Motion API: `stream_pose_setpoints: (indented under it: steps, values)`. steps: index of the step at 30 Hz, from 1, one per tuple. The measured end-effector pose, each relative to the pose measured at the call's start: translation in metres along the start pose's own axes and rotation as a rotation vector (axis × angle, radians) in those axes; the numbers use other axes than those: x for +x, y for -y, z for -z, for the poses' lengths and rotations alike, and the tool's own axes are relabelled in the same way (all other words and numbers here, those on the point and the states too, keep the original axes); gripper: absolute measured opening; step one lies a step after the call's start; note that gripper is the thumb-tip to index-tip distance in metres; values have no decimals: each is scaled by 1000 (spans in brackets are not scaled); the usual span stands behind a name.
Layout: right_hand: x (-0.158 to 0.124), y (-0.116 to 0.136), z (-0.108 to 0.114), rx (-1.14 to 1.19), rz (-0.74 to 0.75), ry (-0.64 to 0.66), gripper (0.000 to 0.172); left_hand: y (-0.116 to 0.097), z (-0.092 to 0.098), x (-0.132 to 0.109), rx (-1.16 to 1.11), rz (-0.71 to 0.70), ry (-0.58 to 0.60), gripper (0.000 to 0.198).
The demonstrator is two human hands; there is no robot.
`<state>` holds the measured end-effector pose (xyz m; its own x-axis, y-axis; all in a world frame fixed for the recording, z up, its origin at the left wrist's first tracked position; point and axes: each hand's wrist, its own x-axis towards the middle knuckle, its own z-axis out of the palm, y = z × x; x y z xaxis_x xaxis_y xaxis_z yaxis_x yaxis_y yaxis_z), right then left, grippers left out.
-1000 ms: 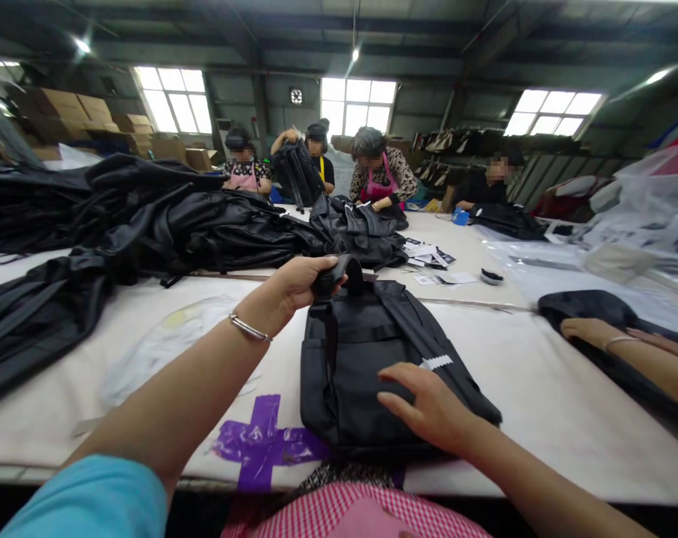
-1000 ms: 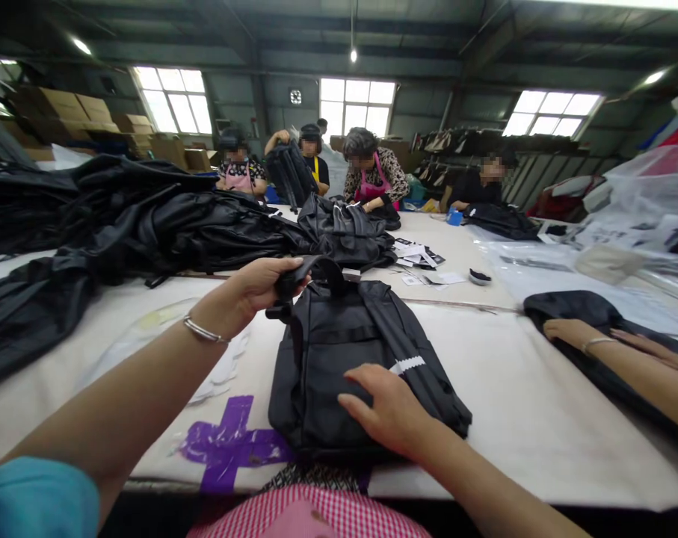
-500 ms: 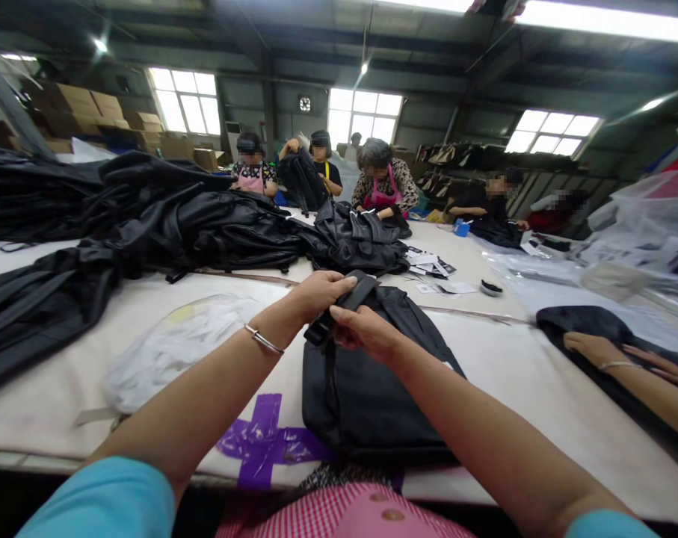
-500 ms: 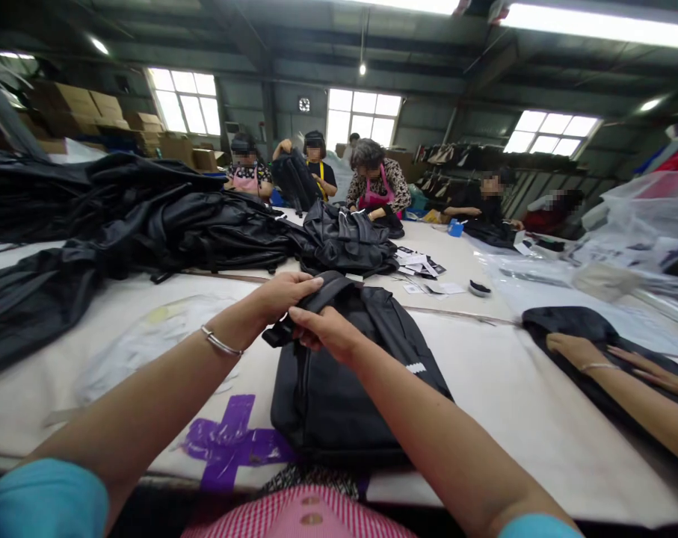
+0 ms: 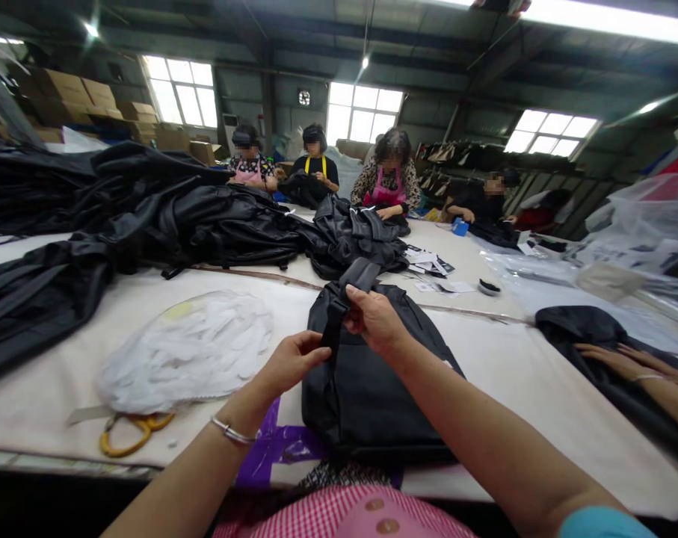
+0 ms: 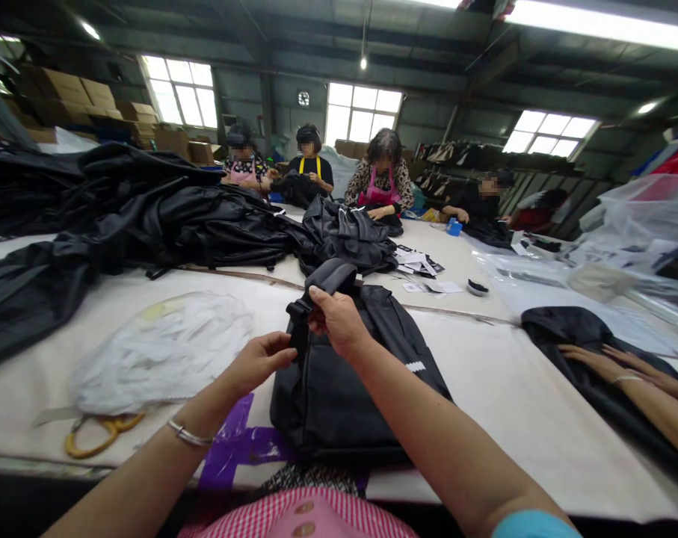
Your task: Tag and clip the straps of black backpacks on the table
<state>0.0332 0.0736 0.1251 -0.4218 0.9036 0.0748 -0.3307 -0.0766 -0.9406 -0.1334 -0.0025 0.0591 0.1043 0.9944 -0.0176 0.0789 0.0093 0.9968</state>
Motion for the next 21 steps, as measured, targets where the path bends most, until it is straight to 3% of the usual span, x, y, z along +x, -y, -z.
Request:
stream_pose_setpoints:
  steps: [4,7,12,21]
  values:
    - [0,-2,-5,-130,60,-88,37,8,-9,-3,246,-76,-209,21]
    - [7,-4,-1,-253,125,-210,37,20,-8,-7,332,-110,-227,27]
    - [26,-22,18,-429,156,-421,38,39,-3,-15,246,-7,-30,25]
    - [38,-54,49,-719,136,-476,42,38,4,-30,203,105,160,30]
